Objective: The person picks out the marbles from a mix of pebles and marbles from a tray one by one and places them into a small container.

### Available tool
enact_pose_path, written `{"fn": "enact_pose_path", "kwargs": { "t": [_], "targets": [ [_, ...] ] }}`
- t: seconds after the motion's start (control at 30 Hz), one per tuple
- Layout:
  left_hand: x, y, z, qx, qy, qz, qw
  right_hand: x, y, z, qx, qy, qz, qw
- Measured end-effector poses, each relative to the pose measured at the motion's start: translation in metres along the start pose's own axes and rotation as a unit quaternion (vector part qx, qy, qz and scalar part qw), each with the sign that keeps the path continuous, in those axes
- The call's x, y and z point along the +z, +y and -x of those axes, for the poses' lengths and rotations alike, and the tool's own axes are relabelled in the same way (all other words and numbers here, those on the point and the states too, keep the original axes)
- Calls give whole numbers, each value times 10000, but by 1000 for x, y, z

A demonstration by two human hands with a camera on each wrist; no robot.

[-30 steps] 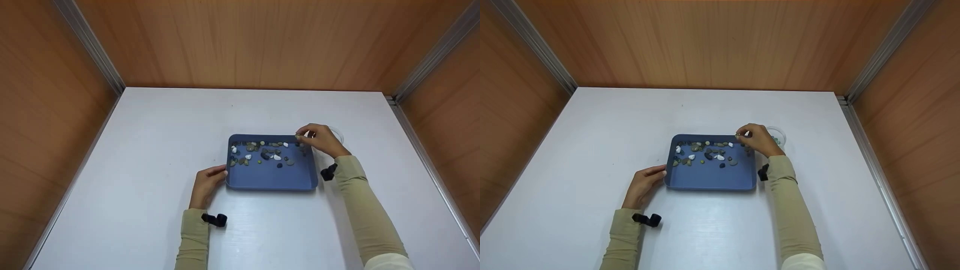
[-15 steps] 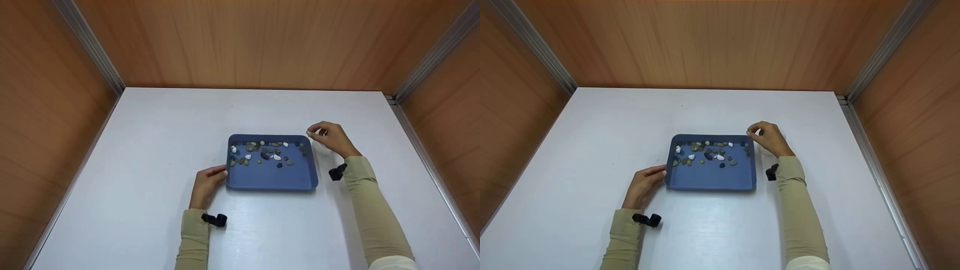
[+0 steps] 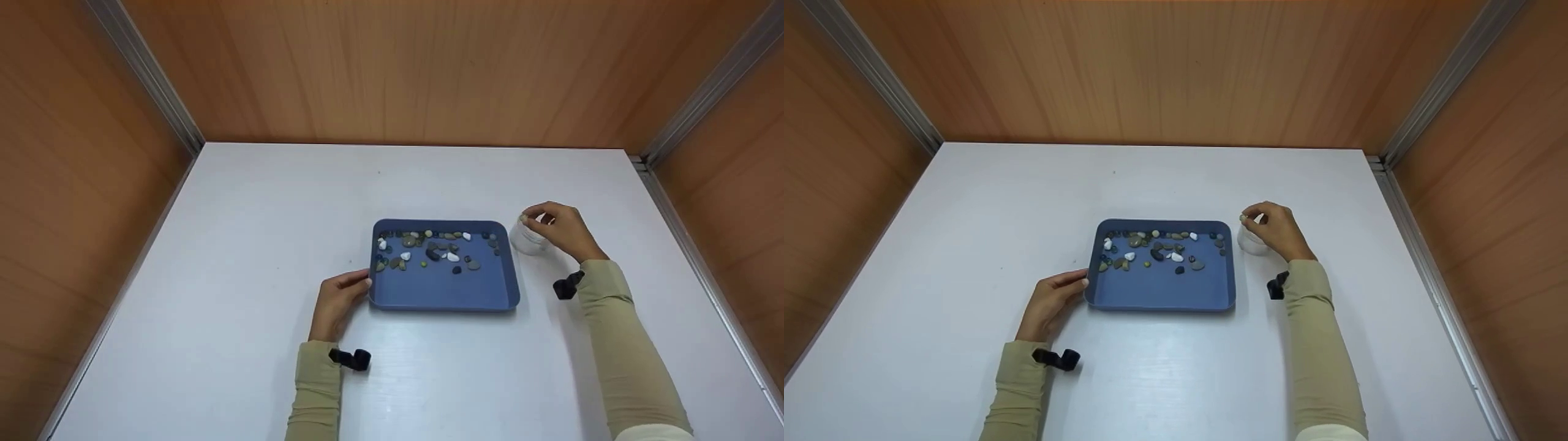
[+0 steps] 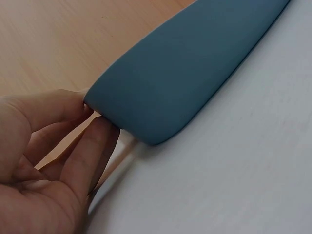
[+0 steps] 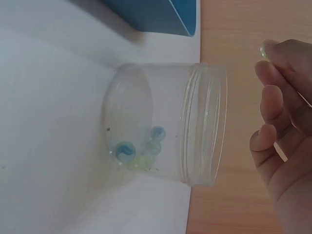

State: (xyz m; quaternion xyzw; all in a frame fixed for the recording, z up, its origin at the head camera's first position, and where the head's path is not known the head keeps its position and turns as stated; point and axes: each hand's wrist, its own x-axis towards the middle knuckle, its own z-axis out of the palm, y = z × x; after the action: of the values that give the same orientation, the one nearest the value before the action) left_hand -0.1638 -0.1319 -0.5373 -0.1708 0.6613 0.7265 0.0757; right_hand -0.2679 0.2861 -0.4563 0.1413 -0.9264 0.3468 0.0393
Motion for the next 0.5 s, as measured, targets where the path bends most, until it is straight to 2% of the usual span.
{"fn": "enact_pose_path", "kwargs": {
  "t": [0.5],
  "targets": [
    [-1, -1, 1, 77, -75, 84, 9999, -8, 15, 7, 269, 71, 153, 9995]
  ]
}}
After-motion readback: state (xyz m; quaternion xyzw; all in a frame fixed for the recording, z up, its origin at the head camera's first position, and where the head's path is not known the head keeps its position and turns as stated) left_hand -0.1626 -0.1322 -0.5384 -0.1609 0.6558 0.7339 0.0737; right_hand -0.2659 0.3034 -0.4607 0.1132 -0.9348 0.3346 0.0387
